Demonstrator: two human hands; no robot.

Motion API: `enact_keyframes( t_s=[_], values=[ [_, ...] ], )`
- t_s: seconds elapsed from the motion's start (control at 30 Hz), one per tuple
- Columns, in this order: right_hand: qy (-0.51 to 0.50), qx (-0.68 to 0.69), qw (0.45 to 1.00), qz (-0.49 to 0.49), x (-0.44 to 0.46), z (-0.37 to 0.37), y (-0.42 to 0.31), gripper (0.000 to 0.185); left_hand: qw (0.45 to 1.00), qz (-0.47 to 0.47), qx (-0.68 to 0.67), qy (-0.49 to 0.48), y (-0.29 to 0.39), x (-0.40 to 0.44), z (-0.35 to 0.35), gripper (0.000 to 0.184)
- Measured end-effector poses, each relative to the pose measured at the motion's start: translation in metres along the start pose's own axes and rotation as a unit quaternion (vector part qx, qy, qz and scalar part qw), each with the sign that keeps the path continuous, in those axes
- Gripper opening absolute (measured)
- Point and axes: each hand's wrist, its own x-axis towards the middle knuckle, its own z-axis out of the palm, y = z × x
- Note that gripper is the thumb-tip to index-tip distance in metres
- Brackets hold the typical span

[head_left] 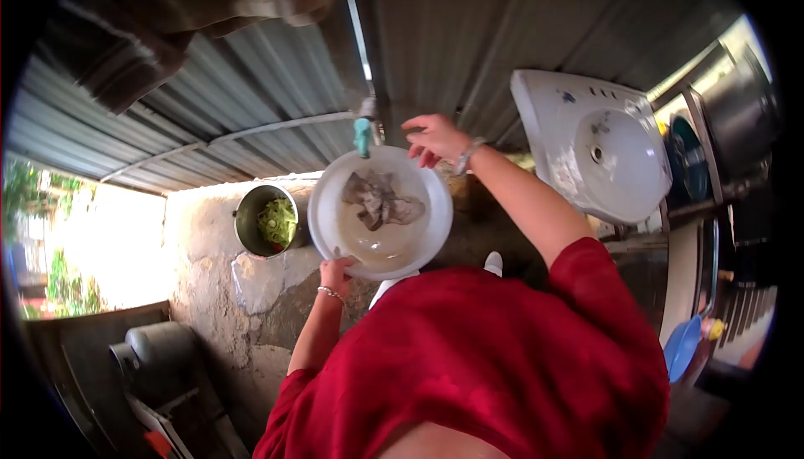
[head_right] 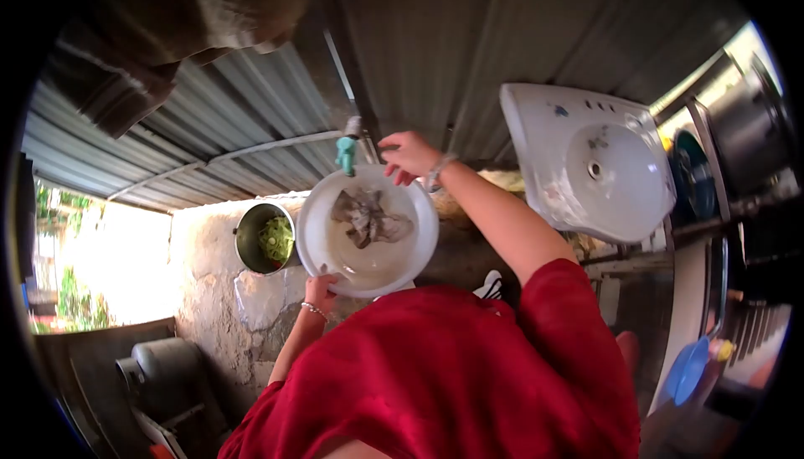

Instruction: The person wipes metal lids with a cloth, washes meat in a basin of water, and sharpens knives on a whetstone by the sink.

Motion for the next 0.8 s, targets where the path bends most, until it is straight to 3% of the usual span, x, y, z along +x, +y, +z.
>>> enact_keyframes(
  t_s=[0.03,0.17,0.27,0.33,0.43,0.53,0.63,0.67,0.8],
  values=[
    [0.014,0.011,1.0,-0.015,-0.021,-0.023,0.008,0.034,0.998,0.016,-0.052,0.017,-0.008,-0.001,0.002,0.026],
    [0.235,-0.031,0.97,-0.056,-0.112,-0.136,0.057,0.024,0.996,0.026,-0.083,0.018,-0.02,-0.01,0.005,0.042],
    [0.398,-0.076,0.914,0.0,-0.175,-0.233,0.11,0.022,0.994,0.034,-0.101,0.027,-0.026,-0.035,0.022,0.051],
    [0.385,-0.306,0.866,0.086,-0.205,-0.301,0.157,0.028,0.994,0.023,-0.106,0.03,-0.035,-0.044,0.027,0.054],
    [0.317,-0.531,0.771,0.152,-0.227,-0.351,0.202,0.044,0.988,0.029,-0.149,0.02,-0.059,-0.048,0.031,0.055],
    [0.193,-0.599,0.762,0.151,-0.226,-0.363,0.193,0.06,0.987,0.053,-0.136,0.064,-0.071,-0.081,0.057,0.055],
    [0.126,-0.671,0.717,0.141,-0.211,-0.392,0.212,0.061,0.981,0.068,-0.167,0.074,-0.085,-0.108,0.082,0.054],
    [0.129,-0.648,0.733,0.162,-0.21,-0.397,0.213,0.061,0.978,0.067,-0.18,0.078,-0.088,-0.116,0.09,0.054],
    [0.11,-0.672,0.713,0.164,-0.214,-0.4,0.22,0.059,0.973,0.058,-0.197,0.106,-0.099,-0.143,0.116,0.052]
  ],
)
